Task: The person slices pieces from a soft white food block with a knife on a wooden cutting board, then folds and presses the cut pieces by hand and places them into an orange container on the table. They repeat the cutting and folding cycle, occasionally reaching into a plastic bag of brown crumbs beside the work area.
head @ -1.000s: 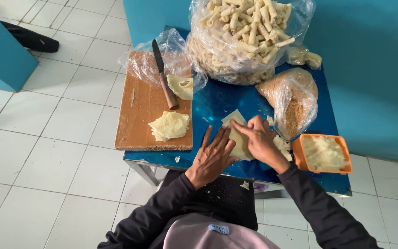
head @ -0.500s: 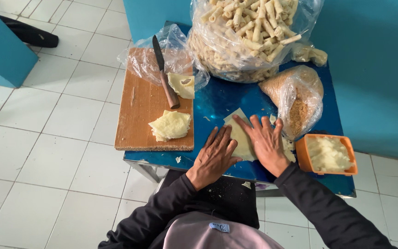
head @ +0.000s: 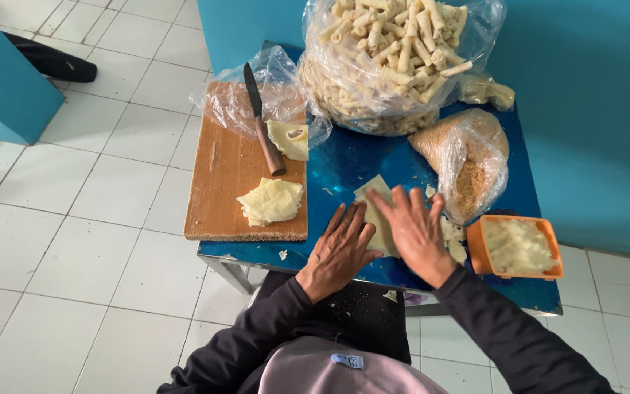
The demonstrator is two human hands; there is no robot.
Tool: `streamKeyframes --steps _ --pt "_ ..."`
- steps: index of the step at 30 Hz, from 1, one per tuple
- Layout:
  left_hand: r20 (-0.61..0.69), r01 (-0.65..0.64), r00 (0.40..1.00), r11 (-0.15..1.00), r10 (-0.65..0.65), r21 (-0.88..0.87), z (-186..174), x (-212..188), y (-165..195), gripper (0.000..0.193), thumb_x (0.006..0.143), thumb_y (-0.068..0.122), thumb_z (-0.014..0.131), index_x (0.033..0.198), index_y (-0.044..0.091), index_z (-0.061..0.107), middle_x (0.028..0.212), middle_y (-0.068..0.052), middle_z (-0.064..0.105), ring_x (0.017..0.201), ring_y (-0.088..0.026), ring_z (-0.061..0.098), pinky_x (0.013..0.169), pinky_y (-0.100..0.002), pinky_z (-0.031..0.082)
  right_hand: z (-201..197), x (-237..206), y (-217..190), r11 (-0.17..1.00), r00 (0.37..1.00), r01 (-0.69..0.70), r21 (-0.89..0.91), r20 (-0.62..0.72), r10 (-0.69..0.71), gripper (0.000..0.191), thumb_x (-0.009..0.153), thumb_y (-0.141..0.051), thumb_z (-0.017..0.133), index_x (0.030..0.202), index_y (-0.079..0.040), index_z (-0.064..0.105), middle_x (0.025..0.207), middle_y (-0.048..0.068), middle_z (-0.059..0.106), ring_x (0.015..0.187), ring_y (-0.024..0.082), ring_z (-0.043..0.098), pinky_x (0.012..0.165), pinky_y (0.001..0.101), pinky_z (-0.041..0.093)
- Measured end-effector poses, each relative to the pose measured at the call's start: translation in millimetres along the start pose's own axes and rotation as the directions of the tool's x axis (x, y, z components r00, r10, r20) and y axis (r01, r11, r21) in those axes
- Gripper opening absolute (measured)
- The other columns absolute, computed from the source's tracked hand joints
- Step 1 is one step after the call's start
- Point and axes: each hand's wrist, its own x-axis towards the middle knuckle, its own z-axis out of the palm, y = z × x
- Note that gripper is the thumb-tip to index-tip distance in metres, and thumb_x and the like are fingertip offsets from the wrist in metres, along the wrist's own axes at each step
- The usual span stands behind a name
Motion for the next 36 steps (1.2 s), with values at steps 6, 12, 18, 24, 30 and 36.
streamKeyframes --steps 6,12,18,24,30,36 --pt "0.004 0.003 1.000 1.000 -0.003 -0.008 -3 1 2 0.049 0.095 0.040 0.067 0.119 0.000 0.054 0.142 -0.029 0.048 0.140 -0.042 0.043 0.123 -0.053 0.030 2 1 1 0.999 0.999 -0.022 -0.047 0.022 0.023 0.084 0.085 -0.004 0.065 0.159 -0.027 0.035 0.122 0.005 0.051 0.111 0.024 0.050 0.097 0.0558 0.032" --pt "0.029 0.012 1.000 1.000 -0.013 0.018 -6 2 4 0.045 0.096 0.038 0.067 0.117 0.001 0.053 0.142 -0.028 0.048 0.141 -0.041 0.043 0.121 -0.055 0.029 -13 -18 4 0.997 0.995 -0.071 -0.044 0.062 0.074 0.076 0.089 -0.006 0.058 0.158 -0.029 0.036 0.120 0.003 0.051 0.106 0.021 0.050 0.098 0.0555 0.033" --pt "0.019 0.019 1.000 0.999 -0.020 0.028 -4 1 6 0.043 0.093 0.035 0.068 0.116 0.001 0.055 0.143 -0.028 0.049 0.141 -0.039 0.043 0.120 -0.055 0.029 -26 -42 -5 0.978 0.995 -0.093 -0.188 -0.060 0.083 0.069 0.091 -0.011 0.054 0.157 -0.024 0.045 0.116 0.003 0.052 0.109 0.024 0.052 0.096 0.0571 0.035" --pt "0.007 0.041 0.999 0.999 -0.041 0.014 0 5 7 0.036 0.095 0.028 0.067 0.113 0.000 0.055 0.141 -0.028 0.051 0.140 -0.039 0.046 0.122 -0.057 0.027 -60 -142 45 0.852 0.866 -0.433 0.295 -0.126 0.484 0.090 0.080 0.000 0.064 0.163 -0.030 0.046 0.120 0.008 0.048 0.114 0.034 0.044 0.095 0.0494 0.031" --pt "0.004 0.097 0.995 0.995 -0.097 0.009 10 8 11 0.040 0.098 0.027 0.065 0.118 -0.005 0.054 0.137 -0.028 0.053 0.137 -0.039 0.048 0.123 -0.058 0.025 -4 -190 18 0.762 0.750 -0.647 0.010 -0.168 0.640 0.066 0.101 -0.025 0.075 0.163 -0.030 0.051 0.115 0.007 0.044 0.111 0.032 0.037 0.096 0.0500 0.026" --pt "-0.036 0.089 0.995 0.996 -0.088 0.025 12 7 9 0.037 0.100 0.029 0.063 0.117 -0.002 0.054 0.139 -0.027 0.054 0.139 -0.038 0.047 0.124 -0.058 0.022 44 -199 30 0.789 0.702 -0.614 0.023 -0.442 0.559 0.039 0.106 -0.020 0.073 0.141 -0.035 0.077 0.106 -0.001 0.037 0.109 0.026 0.035 0.101 0.0469 0.025"
